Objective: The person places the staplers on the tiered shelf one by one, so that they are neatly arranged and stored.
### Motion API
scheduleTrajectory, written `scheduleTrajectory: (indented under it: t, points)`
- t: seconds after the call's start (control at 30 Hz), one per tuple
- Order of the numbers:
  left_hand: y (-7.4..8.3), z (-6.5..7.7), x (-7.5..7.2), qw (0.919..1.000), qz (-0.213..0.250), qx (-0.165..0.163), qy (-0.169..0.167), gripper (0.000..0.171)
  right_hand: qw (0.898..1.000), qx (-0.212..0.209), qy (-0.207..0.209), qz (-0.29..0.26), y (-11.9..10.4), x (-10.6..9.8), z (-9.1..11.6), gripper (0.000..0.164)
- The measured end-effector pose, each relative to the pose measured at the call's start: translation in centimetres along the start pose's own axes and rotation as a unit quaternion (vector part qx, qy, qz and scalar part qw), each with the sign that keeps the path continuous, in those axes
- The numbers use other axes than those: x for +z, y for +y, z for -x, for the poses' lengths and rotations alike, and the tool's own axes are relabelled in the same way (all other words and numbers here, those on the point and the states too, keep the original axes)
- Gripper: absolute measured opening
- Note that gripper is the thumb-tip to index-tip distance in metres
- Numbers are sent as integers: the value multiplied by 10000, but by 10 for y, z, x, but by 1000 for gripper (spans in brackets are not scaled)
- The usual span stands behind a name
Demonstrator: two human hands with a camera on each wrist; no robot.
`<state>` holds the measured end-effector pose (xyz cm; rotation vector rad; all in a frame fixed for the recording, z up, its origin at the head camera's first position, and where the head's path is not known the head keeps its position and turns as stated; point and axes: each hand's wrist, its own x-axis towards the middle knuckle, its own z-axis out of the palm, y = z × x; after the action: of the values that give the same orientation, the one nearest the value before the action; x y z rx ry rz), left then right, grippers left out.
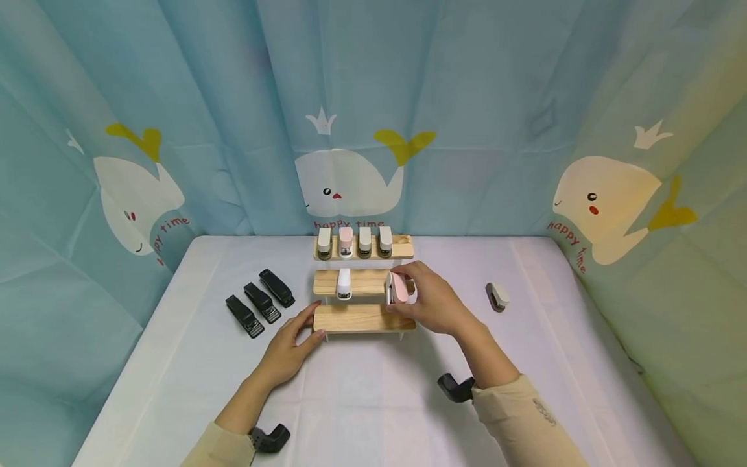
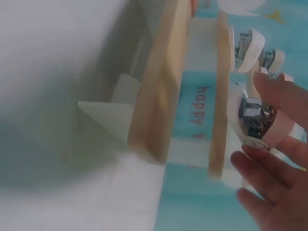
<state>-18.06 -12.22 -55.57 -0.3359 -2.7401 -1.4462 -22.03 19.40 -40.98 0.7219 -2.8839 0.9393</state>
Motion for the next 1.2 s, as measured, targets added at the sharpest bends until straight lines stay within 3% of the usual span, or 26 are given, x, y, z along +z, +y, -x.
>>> scheduleTrajectory:
  t: [1.2]
  points:
    - [1, 1, -1, 10000, 34, -48, 22, 65, 9968, -204, 3, -777, -17, 26, -17, 65]
